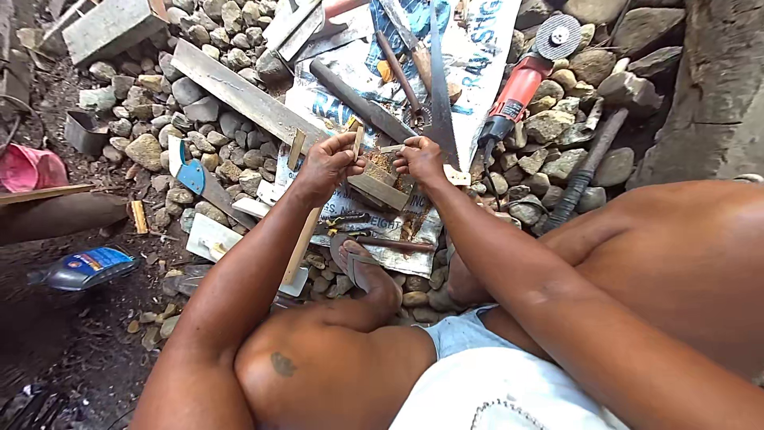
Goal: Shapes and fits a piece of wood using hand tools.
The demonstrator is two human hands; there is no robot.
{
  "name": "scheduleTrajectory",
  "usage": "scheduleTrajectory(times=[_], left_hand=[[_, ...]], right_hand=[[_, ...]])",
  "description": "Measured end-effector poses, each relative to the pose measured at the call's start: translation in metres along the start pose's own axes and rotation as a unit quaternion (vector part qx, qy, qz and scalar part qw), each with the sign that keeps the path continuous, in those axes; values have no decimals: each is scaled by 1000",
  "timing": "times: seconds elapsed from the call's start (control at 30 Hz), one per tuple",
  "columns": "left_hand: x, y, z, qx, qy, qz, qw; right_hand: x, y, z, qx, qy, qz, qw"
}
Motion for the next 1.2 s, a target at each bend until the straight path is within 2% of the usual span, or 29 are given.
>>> scheduleTrajectory(times=[0.1, 0.2, 0.3, 0.37, 0.43, 0.5, 0.57, 0.6, 0.67, 0.77, 0.87, 1.0, 1.2], left_hand=[[-8, 9, 6, -14, -24, -12, 1000], [-10, 15, 11, -6, -64, -58, 996], [-4, 13, 18, 26, -119, -173, 977], [1, 12, 23, 56, -194, -302, 932], [4, 10, 31, 77, -301, -413, 856], [8, 7, 41, 85, -392, -462, 791], [8, 6, 50, 85, -434, -480, 757], [8, 6, 53, 85, -439, -484, 752], [9, 9, 60, 74, -400, -482, 776], [11, 18, 68, 25, -227, -391, 892], [14, 21, 75, -15, -163, -237, 958], [16, 13, 81, -40, -136, -154, 978], [11, 16, 78, -46, -142, -117, 982]], right_hand=[[0, 1, -2, -22, -16, 99, 995], [-10, 7, 7, 0, 38, 192, 981], [-40, -7, 42, -63, 97, 121, 986], [-60, -23, 67, -135, 88, 62, 985], [-71, -36, 86, -190, 74, 37, 978], [-76, -44, 98, -206, 66, 1, 976], [-77, -48, 107, -208, 63, -39, 975], [-76, -49, 110, -208, 76, -54, 974], [-73, -49, 115, -199, 129, -48, 970], [-71, -46, 124, -177, 212, 20, 961], [-70, -46, 132, -151, 274, 95, 945], [-66, -50, 138, -144, 326, 122, 926], [-58, -49, 138, -147, 247, 77, 955]])
Point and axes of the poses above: each hand's wrist, its own z-axis away from the middle knuckle, its own y-axis out of the back of the hand, x = y × z, the point moved 2 cm from there along -z, towards the middle knuckle, and after that the axes turned 2 degrees about -x, right-handed, at the moved point
